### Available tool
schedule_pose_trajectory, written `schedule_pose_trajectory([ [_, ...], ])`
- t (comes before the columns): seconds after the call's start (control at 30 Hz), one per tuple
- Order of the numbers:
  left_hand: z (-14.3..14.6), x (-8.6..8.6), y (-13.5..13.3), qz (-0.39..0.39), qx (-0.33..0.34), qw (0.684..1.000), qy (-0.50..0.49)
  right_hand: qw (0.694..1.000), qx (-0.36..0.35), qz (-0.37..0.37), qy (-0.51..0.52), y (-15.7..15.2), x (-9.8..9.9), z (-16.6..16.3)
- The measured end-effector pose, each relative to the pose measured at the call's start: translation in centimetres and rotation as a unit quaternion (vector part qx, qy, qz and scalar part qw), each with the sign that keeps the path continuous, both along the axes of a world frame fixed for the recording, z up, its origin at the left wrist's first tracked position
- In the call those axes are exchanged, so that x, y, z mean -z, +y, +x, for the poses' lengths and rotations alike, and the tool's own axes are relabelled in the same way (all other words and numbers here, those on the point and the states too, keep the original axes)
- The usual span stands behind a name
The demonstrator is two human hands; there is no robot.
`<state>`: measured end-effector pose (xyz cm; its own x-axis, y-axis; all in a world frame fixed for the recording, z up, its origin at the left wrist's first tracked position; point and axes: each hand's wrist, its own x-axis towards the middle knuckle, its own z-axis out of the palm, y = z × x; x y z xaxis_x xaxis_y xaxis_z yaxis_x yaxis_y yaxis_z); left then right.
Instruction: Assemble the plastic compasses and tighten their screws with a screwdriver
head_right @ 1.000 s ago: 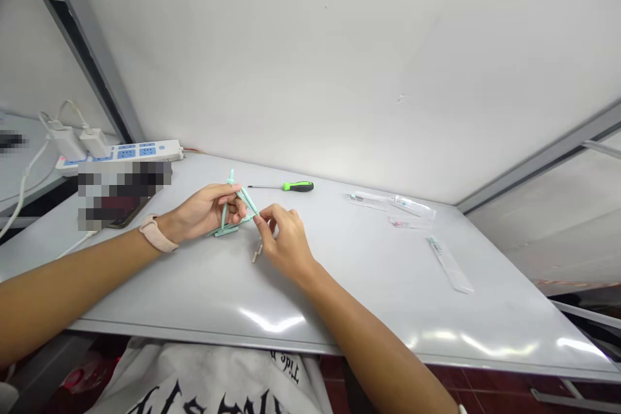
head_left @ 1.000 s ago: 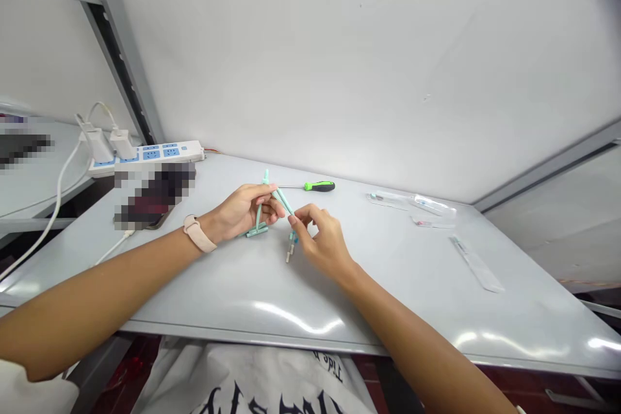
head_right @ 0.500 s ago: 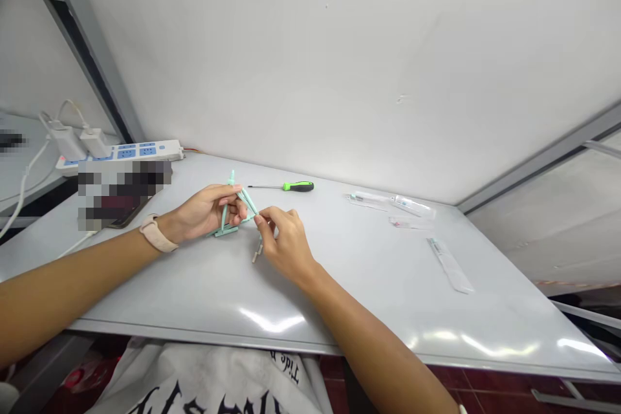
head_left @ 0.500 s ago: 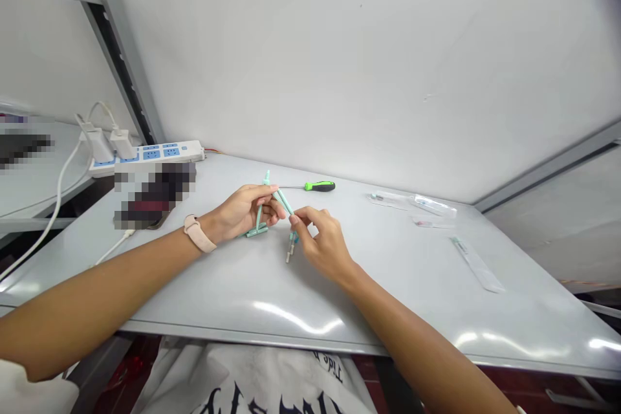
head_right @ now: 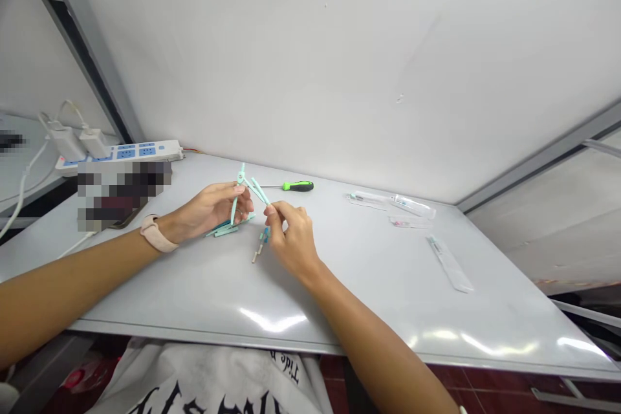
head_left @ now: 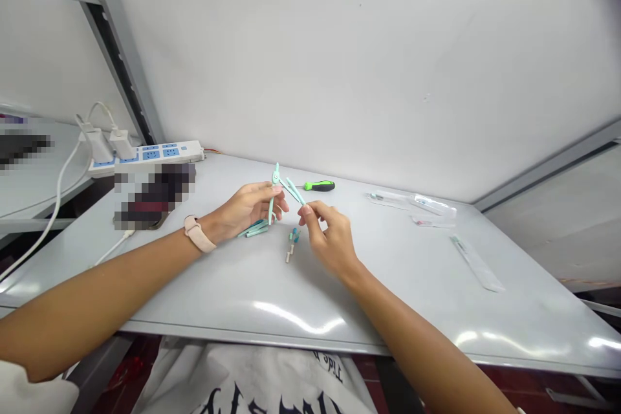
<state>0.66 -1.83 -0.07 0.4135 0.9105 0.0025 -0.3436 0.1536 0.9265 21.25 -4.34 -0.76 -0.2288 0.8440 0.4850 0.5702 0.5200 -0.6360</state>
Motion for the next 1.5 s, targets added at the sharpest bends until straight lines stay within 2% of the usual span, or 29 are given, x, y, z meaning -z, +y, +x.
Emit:
schedule_pose_trajectory([
  [0.17, 0.0, -0.1, 0.0, 0.019, -0.061, 0.997, 0.033, 0.999, 0.026, 0.011, 0.016, 0.4, 0.2, 0.2],
  [0.27, 0.0, 0.0, 0.1, 0.034, -0.075, 0.995, 0.06, 1.0, 0.016, 0.005, 0.003, 0.5, 0.3, 0.3],
  [0.67, 0.1, 0.0, 0.2, 0.033, -0.066, 0.993, 0.088, 0.991, -0.073, 0.055, -0.098, 0.1, 0.3, 0.0],
  [0.8, 0.0, -0.2, 0.0, 0.056, -0.06, 0.988, 0.13, 0.992, -0.073, 0.036, -0.096, 0.2, 0.2, 0.1],
  [0.9, 0.0, -0.3, -0.2, 0.081, -0.049, 0.973, 0.209, 0.997, -0.03, 0.014, -0.068, 0.6, 0.1, 0.4],
  [1.07, -0.2, 0.5, -0.2, 0.16, -0.017, 0.916, 0.367, 0.998, 0.037, -0.014, -0.05, 1.6, 0.0, 1.0],
  [1.23, -0.6, 1.1, 0.2, 0.213, -0.026, 0.893, 0.395, 0.997, 0.042, -0.03, -0.062, 2.0, -0.2, 1.3],
  [1.5, -0.3, 0.5, -0.2, 0.193, -0.041, 0.889, 0.414, 0.995, 0.004, -0.04, -0.093, 1.9, -0.5, 1.4],
])
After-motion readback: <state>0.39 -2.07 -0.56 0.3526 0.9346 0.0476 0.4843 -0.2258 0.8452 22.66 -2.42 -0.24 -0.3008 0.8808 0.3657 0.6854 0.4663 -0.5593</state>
